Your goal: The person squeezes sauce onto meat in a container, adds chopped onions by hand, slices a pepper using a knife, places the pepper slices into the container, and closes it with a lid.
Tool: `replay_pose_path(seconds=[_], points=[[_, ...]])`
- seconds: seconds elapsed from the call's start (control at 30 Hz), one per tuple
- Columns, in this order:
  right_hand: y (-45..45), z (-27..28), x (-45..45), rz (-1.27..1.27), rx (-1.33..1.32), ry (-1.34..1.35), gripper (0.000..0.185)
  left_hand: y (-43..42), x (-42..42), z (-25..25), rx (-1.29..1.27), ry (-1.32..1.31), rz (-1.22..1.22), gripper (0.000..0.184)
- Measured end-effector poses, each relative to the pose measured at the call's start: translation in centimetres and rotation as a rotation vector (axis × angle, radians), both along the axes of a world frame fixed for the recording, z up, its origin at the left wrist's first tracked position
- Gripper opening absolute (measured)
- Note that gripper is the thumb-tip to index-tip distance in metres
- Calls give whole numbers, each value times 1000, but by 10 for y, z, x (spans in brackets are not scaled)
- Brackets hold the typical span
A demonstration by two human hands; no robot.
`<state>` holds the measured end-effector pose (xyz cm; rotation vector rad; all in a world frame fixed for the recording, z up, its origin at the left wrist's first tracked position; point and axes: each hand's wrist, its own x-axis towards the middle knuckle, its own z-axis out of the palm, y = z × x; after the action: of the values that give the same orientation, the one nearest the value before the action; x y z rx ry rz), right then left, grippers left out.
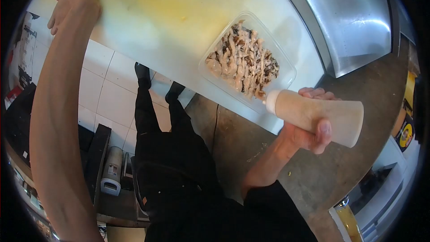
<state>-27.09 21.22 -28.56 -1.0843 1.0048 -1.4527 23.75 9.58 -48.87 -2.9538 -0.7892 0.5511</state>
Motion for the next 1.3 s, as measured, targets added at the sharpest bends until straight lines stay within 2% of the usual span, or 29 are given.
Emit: replay_pose_path(seconds=[0.03, 0.07, 0.1, 0.13, 0.2, 0.23, 0.3, 0.33, 0.37, 0.43, 0.5, 0.63, 0.77, 0.87, 0.93, 0.97, 1.0, 1.03, 1.1, 1.13, 1.17, 1.2, 1.3], points=[[4, 1, -2, -25, -52, 59, 51, 3, 19, -24, -77, -199, 39, 64], [-1, 2, 1, -68, 66, -7, 50, 4, 18, -30, -112, -291, 52, 66], [-14, 4, 14, -78, 69, 1, 50, 6, 16, -35, -148, -382, 61, 68], [-32, 5, 32, -185, 45, 37, 48, 7, 12, -21, -93, -197, -104, 69], [-46, 6, 45, -325, 41, 88, 45, 13, -15, 27, -39, -15, -269, 71], [-42, 2, 36, -326, 40, 86, 45, 18, -48, 64, 83, 60, -509, 71], [-16, -2, 5, -7, -15, -160, 47, 15, -66, 77, 206, 132, -744, 71], [-9, -1, -3, -8, 3, -42, 48, 14, -63, 75, 206, 128, -740, 71], [-3, 1, -6, -7, 18, 76, 48, 12, -57, 67, 78, 8, -542, 69], [-7, 0, -2, -148, 68, -54, 47, 6, -43, 44, -172, -213, -149, 66], [-35, 2, 15, -195, 63, 4, 47, 4, -6, 17, 169, 154, -445, 65], [-36, -4, 9, -263, 56, 47, 45, 1, -10, 23, 89, 35, -397, 63], [-17, -3, -16, -64, -6, 42, 46, 6, -15, 28, 55, 5, -406, 62], [-49, 2, 3, -347, 1, 128, 46, 8, -30, 39, 135, 97, -581, 61], [-44, 4, -1, -303, -20, 88, 46, 13, -45, 57, 48, 86, -607, 60], [-37, 3, -6, -260, -29, 52, 47, 10, -32, 43, -204, -74, -364, 60], [-38, -3, -16, -46, -73, -41, 48, 8, -20, 31, -457, -279, -139, 60], [-35, -8, -24, -44, -73, -45, 48, 2, -7, 25, -81, -19, -284, 64], [-34, -3, -18, -177, -7, 11, 49, 2, -11, 26, 310, 248, -427, 69], [-43, -5, -14, -292, -19, 93, 50, -2, -15, 30, 156, 58, -360, 70], [-46, -6, -12, -295, -28, 95, 50, -3, -25, 34, -71, -133, -241, 71], [-49, -5, -8, -350, -26, 85, 51, -4, -33, 37, -85, -135, -240, 71], [-41, -1, -12, -379, -39, 67, 53, 0, -56, 51, -359, -312, -120, 74]])
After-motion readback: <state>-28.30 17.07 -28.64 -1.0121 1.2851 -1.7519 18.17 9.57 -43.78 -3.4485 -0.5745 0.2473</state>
